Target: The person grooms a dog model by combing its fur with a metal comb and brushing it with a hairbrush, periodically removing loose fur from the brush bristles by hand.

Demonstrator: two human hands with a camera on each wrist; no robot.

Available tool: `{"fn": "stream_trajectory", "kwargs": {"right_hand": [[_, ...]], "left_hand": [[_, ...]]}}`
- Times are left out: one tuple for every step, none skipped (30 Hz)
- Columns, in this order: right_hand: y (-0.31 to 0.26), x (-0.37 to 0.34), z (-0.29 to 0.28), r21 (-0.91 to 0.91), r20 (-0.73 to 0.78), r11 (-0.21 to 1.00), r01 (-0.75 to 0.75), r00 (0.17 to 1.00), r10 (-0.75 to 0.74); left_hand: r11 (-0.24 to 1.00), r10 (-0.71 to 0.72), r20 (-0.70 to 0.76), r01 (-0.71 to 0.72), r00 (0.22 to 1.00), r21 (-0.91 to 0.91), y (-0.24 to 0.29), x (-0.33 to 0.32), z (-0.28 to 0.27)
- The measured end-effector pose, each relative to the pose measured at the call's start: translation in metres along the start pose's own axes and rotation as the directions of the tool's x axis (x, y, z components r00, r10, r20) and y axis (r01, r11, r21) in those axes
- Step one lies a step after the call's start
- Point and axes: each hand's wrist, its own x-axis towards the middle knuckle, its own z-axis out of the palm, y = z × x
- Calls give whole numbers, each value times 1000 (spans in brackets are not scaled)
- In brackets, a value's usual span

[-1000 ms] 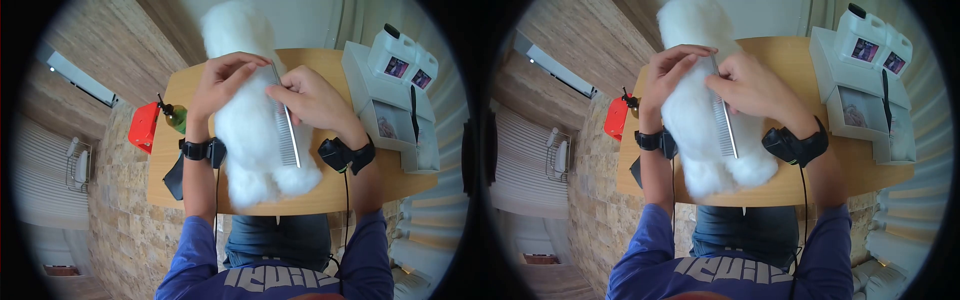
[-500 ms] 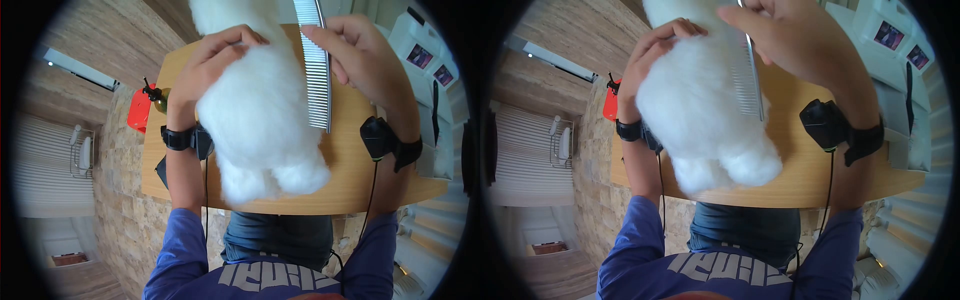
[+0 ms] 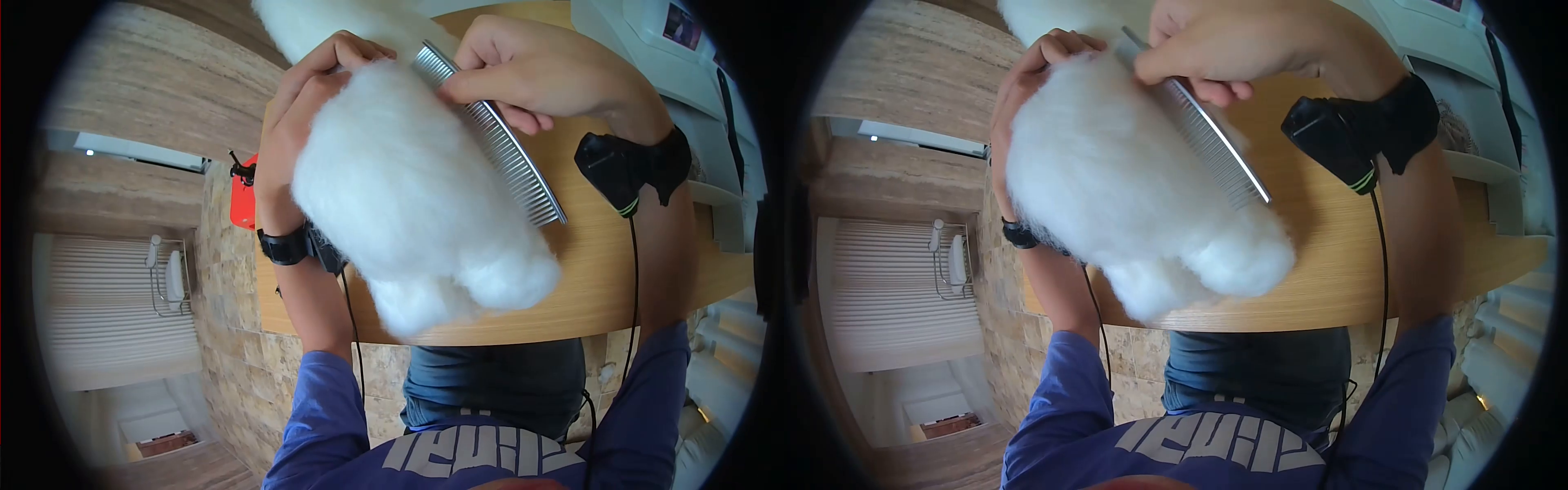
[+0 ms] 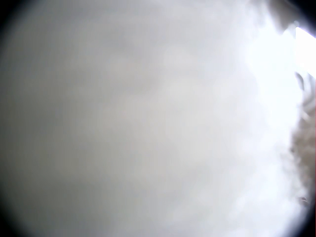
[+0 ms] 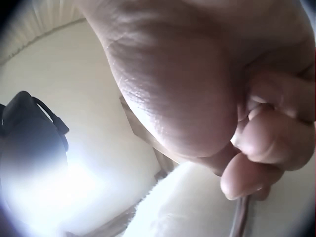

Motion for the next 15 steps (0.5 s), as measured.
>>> {"fn": "stream_trajectory", "kwargs": {"right_hand": [[0, 0, -1, -122, -35, 988, -92, 996, 88], [4, 2, 0, -122, -35, 988, -93, 995, 90], [11, 4, 2, -224, -27, 964, -143, 990, 140], [14, 6, 3, -324, -27, 927, -188, 982, 189], [15, 6, 4, -323, -35, 927, -188, 982, 187], [14, 4, 6, -360, -82, 909, -211, 977, 195], [13, 2, 8, -394, -128, 888, -236, 971, 202], [11, 0, 8, -393, -132, 888, -238, 970, 202], [7, -4, 5, -448, -225, 854, -264, 958, 178], [2, -8, 2, -497, -313, 816, -293, 938, 147], [-10, -19, 6, -497, -314, 816, -295, 938, 147], [-26, -35, 13, -506, -530, 796, -332, 848, 17], [-35, -43, 17, -503, -709, 780, -374, 695, -124], [-33, -44, 15, -499, -718, 780, -377, 684, -129], [-30, -45, 14, -539, -778, 741, -400, 573, -257]], "left_hand": [[1000, 6, 23, -6, 1000, 9, -2, 2, -4], [1000, 14, 46, -15, 999, 19, -4, 4, -8], [1000, 17, 50, -18, 999, 19, -9, 5, -12], [999, 46, 57, -46, 997, 5, -16, 6, -16], [997, 73, 63, -72, 995, -9, -18, 8, -17], [997, 76, 69, -76, 995, -6, -18, 9, -18], [998, 67, 82, -66, 994, -6, -17, 9, -19], [998, 57, 92, -57, 994, -8, -16, 8, -18], [998, 58, 94, -58, 994, -8, -16, 8, -18], [999, 36, 78, -34, 996, -24, -16, 8, -17], [999, 14, 62, -11, 998, -40, -16, 7, -16], [999, 15, 65, -12, 998, -40, -16, 6, -16], [998, 10, 72, -6, 997, -58, -16, 7, -16], [997, 9, 84, -3, 996, -74, -15, 9, -17], [998, 16, 96, -10, 995, -69, -14, 10, -17]]}}
